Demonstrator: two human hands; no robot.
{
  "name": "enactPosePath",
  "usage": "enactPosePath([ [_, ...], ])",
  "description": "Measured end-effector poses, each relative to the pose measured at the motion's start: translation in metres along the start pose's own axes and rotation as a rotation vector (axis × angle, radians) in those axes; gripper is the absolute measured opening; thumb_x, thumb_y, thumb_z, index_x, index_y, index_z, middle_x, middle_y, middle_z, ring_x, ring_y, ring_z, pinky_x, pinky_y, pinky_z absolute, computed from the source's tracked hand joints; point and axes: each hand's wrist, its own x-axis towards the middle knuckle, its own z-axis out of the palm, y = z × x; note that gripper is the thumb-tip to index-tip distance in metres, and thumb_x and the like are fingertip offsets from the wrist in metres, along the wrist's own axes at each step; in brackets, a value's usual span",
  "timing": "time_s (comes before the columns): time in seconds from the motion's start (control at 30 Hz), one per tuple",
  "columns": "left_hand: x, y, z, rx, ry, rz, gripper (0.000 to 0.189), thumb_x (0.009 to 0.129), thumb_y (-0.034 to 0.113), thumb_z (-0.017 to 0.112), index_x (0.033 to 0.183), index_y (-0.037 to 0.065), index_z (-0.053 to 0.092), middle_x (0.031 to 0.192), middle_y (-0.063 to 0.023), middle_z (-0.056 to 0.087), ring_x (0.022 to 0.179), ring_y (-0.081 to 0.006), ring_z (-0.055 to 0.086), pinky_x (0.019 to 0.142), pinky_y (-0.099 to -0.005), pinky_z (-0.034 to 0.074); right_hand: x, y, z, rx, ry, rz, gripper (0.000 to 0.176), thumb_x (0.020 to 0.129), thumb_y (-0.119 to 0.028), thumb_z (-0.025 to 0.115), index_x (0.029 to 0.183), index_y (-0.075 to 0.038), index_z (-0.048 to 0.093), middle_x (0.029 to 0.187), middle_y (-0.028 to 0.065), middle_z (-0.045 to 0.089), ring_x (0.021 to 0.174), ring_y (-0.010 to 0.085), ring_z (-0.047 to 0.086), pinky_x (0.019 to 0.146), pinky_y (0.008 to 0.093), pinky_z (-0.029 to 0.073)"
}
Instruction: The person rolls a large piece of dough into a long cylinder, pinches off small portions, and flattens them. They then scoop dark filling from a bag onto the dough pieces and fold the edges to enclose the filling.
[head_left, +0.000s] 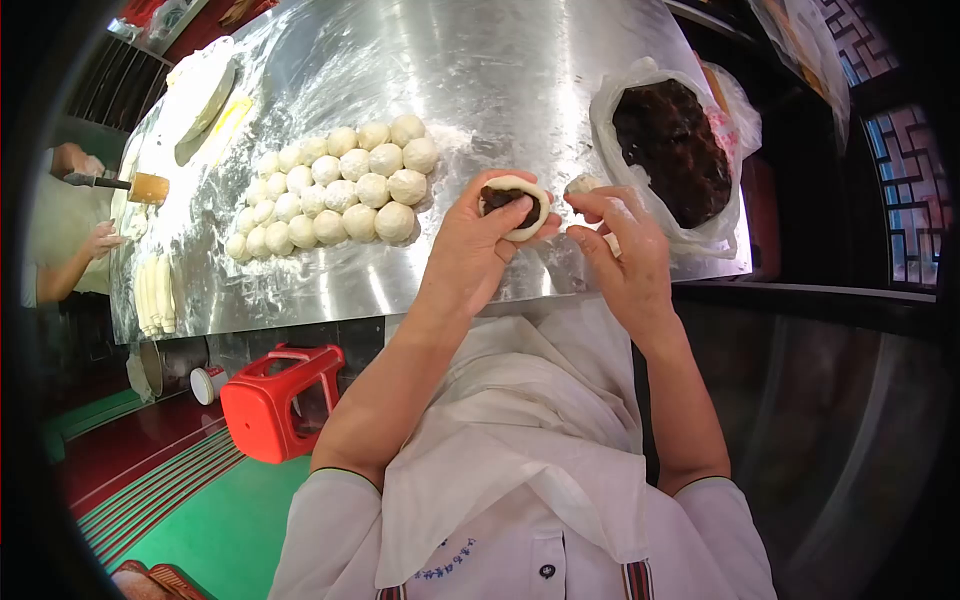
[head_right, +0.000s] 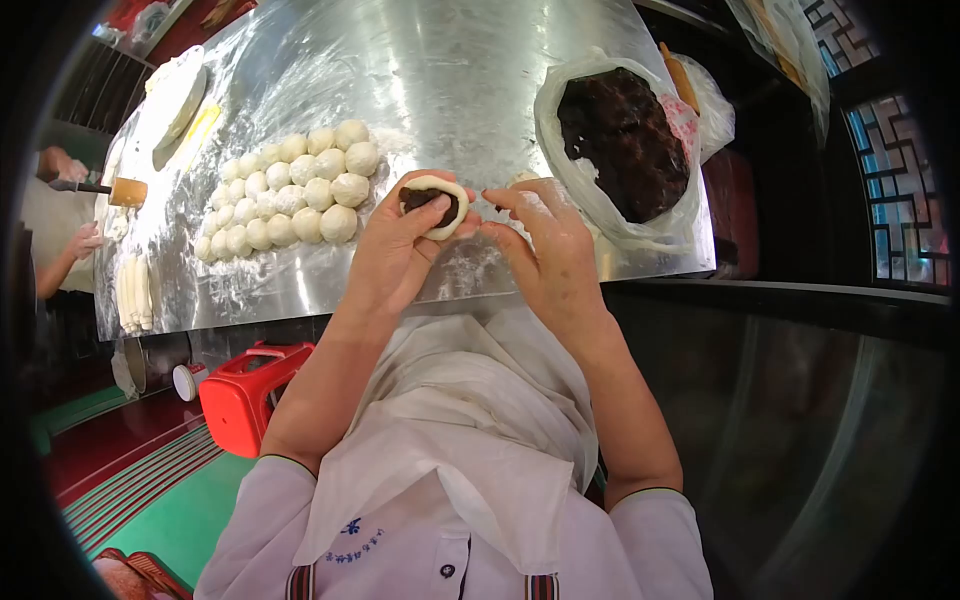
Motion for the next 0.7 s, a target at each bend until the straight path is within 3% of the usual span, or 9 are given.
enactPosePath([
  [0.07,-0.001,-0.003,0.000,-0.349,-0.130,0.014,0.040,0.107,0.025,0.052,0.135,-0.004,0.050,0.129,-0.0232,0.061,0.119,-0.0314,0.062,0.100,-0.0434,0.052,0.001,-0.003,0.002,0.052,0.095,-0.043,0.063,0.081,-0.018,0.082,0.136,-0.007,0.056,0.143,0.0181,0.050,0.130,0.0348,0.050,0.104,0.0435,0.046],
  [0.2,-0.012,0.021,0.027,-0.582,-0.115,-0.139,0.039,0.108,0.027,0.049,0.126,-0.007,0.054,0.122,-0.0158,0.063,0.106,-0.0274,0.068,0.091,-0.0367,0.057,0.008,-0.008,0.001,-0.213,0.150,-0.216,0.072,0.078,-0.023,0.084,0.139,-0.004,0.051,0.145,0.0190,0.048,0.132,0.0387,0.048,0.107,0.0467,0.043],
  [0.3,-0.015,0.018,0.027,-0.460,-0.111,-0.138,0.038,0.110,0.029,0.046,0.125,-0.003,0.058,0.113,-0.0093,0.065,0.098,-0.0198,0.067,0.084,-0.0310,0.054,0.011,-0.011,0.007,-0.299,0.142,-0.331,0.077,0.076,-0.028,0.083,0.139,-0.001,0.048,0.148,0.0192,0.047,0.133,0.0418,0.046,0.110,0.0493,0.039],
  [0.37,-0.020,0.015,0.019,-0.131,-0.236,-0.151,0.043,0.108,0.025,0.050,0.140,-0.004,0.050,0.121,-0.0098,0.064,0.104,-0.0159,0.064,0.091,-0.0310,0.053,0.010,-0.015,0.013,-0.159,0.147,-0.400,0.076,0.077,-0.029,0.082,0.138,-0.001,0.046,0.150,0.0190,0.045,0.134,0.0434,0.044,0.113,0.0511,0.035],
  [0.4,-0.021,0.012,0.022,0.022,-0.175,-0.107,0.034,0.107,0.020,0.052,0.132,-0.002,0.059,0.114,-0.0051,0.066,0.098,-0.0086,0.061,0.087,-0.0250,0.050,0.009,-0.021,0.016,-0.120,0.201,-0.403,0.065,0.081,-0.025,0.081,0.133,-0.002,0.049,0.146,0.0181,0.049,0.128,0.0414,0.050,0.107,0.0483,0.042],
  [0.5,-0.017,0.016,0.023,0.289,-0.139,-0.013,0.027,0.105,0.017,0.055,0.122,-0.001,0.066,0.106,-0.0011,0.068,0.095,-0.0058,0.059,0.085,-0.0237,0.048,0.008,-0.010,0.031,0.035,0.241,-0.320,0.052,0.087,-0.020,0.077,0.129,-0.003,0.052,0.140,0.0177,0.055,0.120,0.0386,0.057,0.098,0.0441,0.049],
  [0.53,-0.016,0.016,0.024,0.305,-0.142,0.019,0.024,0.103,0.016,0.057,0.116,-0.001,0.069,0.101,0.0013,0.068,0.093,-0.0041,0.057,0.085,-0.0227,0.047,0.009,-0.006,0.035,0.068,0.272,-0.312,0.037,0.093,-0.014,0.070,0.125,-0.004,0.055,0.133,0.0169,0.060,0.113,0.0363,0.061,0.090,0.0408,0.053],
  [0.63,-0.014,0.004,0.022,0.355,-0.002,0.060,0.021,0.099,0.014,0.057,0.104,0.001,0.072,0.089,-0.0012,0.070,0.080,-0.0065,0.057,0.074,-0.0263,0.048,0.018,-0.005,0.040,0.068,0.243,-0.337,0.031,0.095,-0.010,0.065,0.125,-0.003,0.056,0.130,0.0164,0.062,0.111,0.0369,0.061,0.092,0.0417,0.051],
  [0.7,-0.015,-0.001,0.012,0.280,0.004,0.090,0.020,0.098,0.014,0.058,0.102,0.000,0.072,0.085,-0.0010,0.069,0.079,-0.0070,0.057,0.074,-0.0267,0.048,0.020,-0.016,0.041,-0.008,0.238,-0.314,0.030,0.096,-0.008,0.063,0.124,-0.002,0.056,0.128,0.0157,0.063,0.109,0.0370,0.061,0.092,0.0424,0.051],
])
